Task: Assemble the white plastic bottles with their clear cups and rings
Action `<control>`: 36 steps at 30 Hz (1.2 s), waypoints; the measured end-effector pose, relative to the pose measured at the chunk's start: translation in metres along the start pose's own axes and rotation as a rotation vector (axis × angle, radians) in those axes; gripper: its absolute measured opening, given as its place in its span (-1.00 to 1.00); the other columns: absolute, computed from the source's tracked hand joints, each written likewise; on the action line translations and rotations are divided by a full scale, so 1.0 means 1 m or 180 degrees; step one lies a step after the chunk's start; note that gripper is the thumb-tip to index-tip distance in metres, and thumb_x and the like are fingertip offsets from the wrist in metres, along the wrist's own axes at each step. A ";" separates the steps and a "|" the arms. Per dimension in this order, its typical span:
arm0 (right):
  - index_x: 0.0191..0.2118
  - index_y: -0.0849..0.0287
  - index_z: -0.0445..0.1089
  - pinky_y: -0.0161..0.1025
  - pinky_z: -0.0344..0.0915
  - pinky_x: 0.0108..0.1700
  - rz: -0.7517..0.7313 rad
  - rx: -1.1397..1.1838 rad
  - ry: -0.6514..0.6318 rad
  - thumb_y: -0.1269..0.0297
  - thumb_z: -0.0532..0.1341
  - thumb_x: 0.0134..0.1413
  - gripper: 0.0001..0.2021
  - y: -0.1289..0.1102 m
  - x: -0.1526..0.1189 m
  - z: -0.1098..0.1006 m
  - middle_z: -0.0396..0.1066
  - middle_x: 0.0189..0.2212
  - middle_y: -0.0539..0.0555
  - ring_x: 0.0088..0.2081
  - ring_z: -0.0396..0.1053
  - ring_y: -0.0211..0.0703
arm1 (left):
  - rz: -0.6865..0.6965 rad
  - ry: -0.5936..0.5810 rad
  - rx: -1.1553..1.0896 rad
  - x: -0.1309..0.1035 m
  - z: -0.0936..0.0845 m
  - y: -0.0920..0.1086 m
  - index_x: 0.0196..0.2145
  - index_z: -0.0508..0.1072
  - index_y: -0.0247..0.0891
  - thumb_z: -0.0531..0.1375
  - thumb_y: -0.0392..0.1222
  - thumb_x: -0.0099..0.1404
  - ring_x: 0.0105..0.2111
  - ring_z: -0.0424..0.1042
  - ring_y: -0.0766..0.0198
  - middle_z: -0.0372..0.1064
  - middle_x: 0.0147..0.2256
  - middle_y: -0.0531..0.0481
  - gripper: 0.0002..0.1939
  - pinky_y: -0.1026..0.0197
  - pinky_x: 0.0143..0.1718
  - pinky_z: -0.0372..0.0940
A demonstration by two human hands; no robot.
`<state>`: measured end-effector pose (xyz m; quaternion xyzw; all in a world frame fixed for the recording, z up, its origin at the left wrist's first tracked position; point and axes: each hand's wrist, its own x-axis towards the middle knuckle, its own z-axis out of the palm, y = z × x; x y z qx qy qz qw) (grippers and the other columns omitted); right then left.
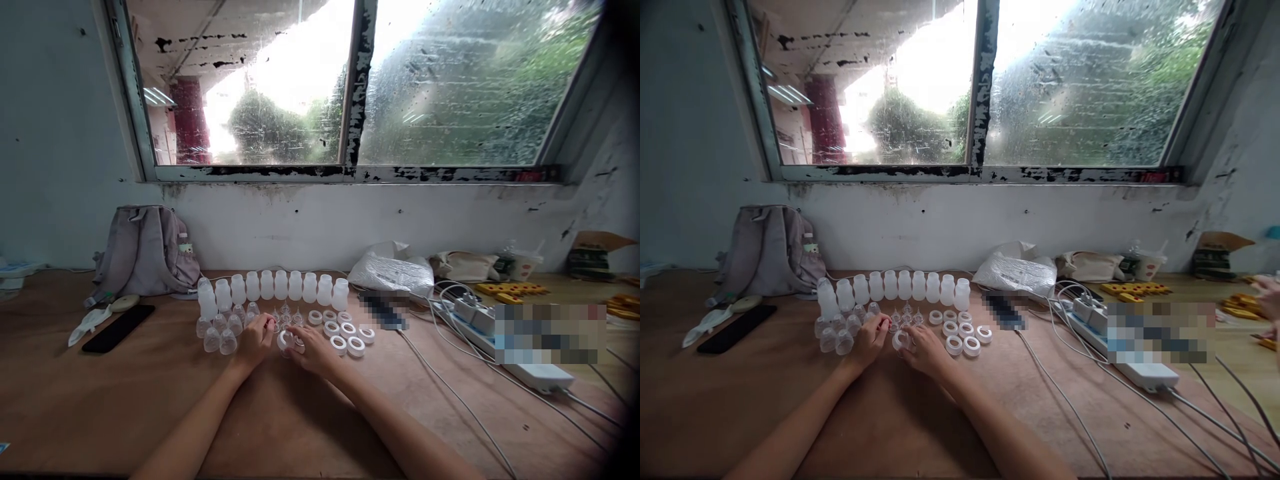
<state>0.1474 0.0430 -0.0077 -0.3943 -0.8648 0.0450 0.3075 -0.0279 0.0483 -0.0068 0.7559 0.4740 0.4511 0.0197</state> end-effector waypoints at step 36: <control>-0.41 0.17 0.20 -0.38 0.14 -0.43 0.0637 0.0469 0.0650 0.40 0.06 -0.10 -0.94 0.002 0.006 0.011 0.28 -0.55 -0.03 -0.50 0.24 -0.28 | -0.1462 -0.0618 -0.2461 -0.005 0.028 0.012 -0.25 0.24 -0.29 -0.08 0.00 0.21 -0.63 0.28 0.40 0.22 -0.58 0.09 -0.68 0.37 -0.64 0.17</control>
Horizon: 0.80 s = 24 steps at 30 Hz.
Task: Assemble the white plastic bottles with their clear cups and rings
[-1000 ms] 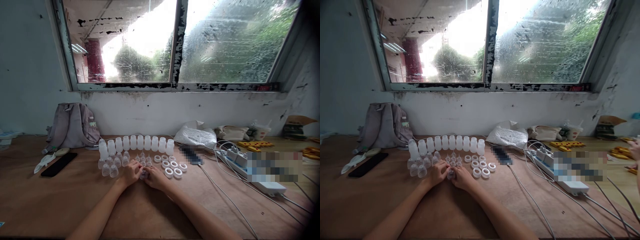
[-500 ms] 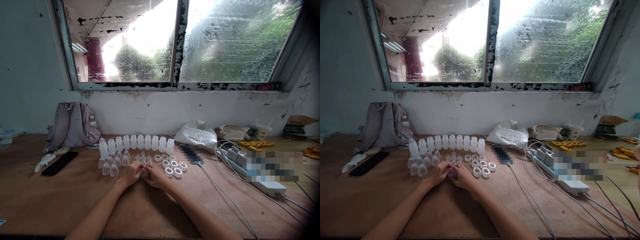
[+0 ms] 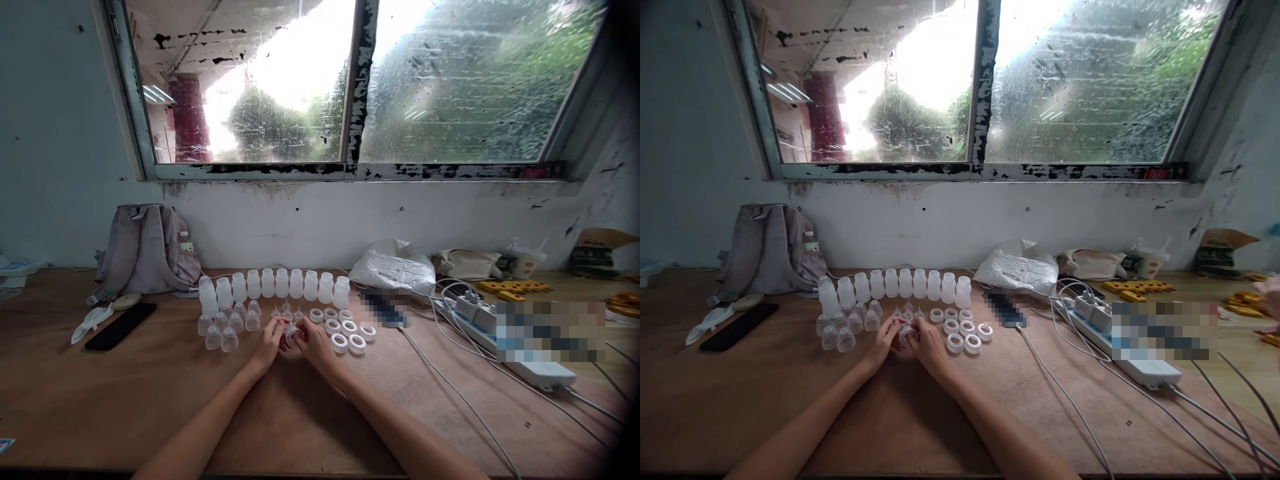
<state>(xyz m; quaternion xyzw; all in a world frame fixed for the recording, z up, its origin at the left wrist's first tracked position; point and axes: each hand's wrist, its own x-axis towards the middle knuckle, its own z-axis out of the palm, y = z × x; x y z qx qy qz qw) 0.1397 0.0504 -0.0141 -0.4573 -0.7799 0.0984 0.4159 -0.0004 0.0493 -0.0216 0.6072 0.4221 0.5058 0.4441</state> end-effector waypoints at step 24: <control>-0.34 0.12 0.20 -0.40 0.02 -0.52 0.0678 -0.0168 -0.0091 0.40 0.06 -0.19 -0.82 -0.004 0.003 -0.015 0.20 -0.64 -0.10 -0.56 0.21 -0.28 | 0.0941 -0.0349 0.1480 -0.024 0.009 0.015 -0.12 0.20 -0.26 -0.11 -0.37 0.12 -0.67 0.27 0.37 0.37 -0.54 0.09 -0.65 0.31 -0.53 0.19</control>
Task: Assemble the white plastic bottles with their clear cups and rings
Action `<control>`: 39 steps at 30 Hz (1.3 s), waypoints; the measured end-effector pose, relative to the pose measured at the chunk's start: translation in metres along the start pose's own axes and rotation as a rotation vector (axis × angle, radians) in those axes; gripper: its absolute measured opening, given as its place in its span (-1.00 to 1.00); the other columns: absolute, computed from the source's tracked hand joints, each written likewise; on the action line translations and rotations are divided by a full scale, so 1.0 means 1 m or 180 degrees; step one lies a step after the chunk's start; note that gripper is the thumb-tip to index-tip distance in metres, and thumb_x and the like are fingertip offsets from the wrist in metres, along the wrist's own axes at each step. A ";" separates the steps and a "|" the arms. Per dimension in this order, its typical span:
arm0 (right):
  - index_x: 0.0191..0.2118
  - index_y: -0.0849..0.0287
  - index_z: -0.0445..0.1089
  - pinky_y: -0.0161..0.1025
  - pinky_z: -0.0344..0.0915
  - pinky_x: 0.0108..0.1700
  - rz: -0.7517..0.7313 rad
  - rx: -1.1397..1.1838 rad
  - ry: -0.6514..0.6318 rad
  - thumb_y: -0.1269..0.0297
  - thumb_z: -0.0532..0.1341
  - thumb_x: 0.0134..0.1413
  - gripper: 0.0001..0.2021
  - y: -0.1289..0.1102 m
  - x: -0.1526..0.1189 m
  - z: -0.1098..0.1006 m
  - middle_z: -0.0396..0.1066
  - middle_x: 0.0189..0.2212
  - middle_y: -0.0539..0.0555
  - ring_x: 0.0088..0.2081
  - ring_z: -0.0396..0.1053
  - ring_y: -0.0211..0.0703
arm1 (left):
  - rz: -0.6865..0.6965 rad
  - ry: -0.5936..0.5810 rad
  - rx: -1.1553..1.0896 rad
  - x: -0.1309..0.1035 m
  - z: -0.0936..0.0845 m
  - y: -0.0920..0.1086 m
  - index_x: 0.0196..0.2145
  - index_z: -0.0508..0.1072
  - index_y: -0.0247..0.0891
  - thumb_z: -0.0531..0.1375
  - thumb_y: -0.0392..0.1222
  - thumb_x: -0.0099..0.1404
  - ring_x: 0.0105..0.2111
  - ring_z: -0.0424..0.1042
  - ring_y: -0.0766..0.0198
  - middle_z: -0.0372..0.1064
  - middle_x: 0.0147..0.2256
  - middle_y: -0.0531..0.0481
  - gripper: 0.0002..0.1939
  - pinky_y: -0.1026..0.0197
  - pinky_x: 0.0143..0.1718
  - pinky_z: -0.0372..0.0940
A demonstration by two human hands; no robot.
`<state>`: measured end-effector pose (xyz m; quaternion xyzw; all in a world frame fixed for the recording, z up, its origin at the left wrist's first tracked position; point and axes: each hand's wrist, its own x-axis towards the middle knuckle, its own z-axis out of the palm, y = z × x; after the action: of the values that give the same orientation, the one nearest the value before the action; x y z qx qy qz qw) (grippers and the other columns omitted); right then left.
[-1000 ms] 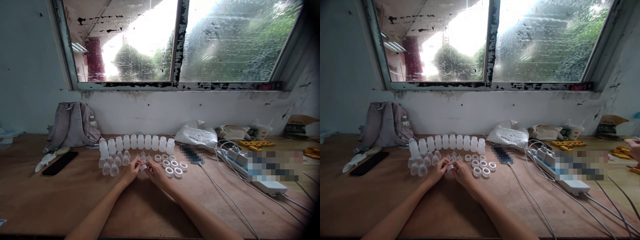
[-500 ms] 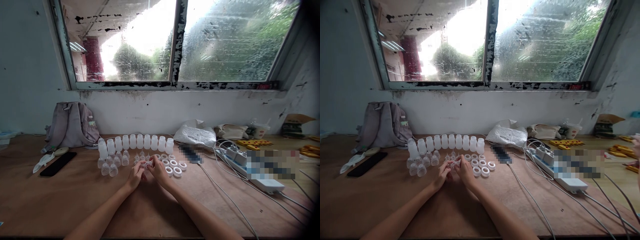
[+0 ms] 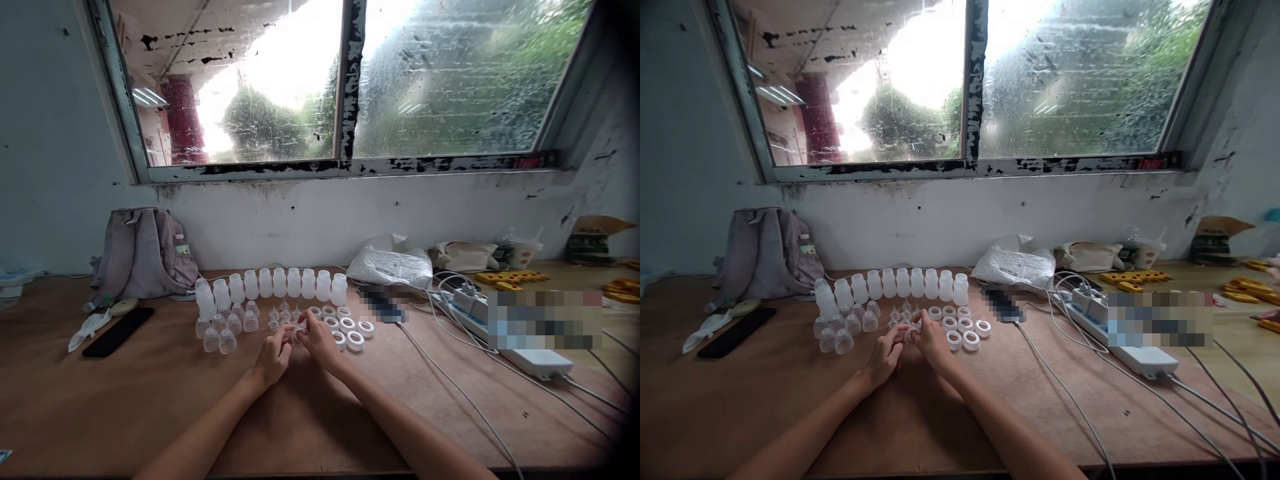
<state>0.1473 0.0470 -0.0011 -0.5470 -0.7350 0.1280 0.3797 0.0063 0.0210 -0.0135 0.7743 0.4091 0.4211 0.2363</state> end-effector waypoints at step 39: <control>-0.12 0.06 0.15 -0.28 0.28 -0.39 0.0520 0.3400 -0.0592 0.16 0.23 -0.17 -0.57 -0.002 0.003 -0.006 0.24 -0.39 -0.01 -0.37 0.28 -0.25 | 0.0272 0.0338 0.1833 0.012 -0.020 0.002 -0.18 0.20 -0.18 -0.03 -0.17 0.20 -0.43 0.41 0.28 0.40 -0.32 0.02 -0.80 0.28 -0.44 0.24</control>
<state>0.1494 0.0481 0.0052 -0.3199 -0.5535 0.5602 0.5268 -0.0063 0.0309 0.0043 0.8029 0.4904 0.3372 -0.0328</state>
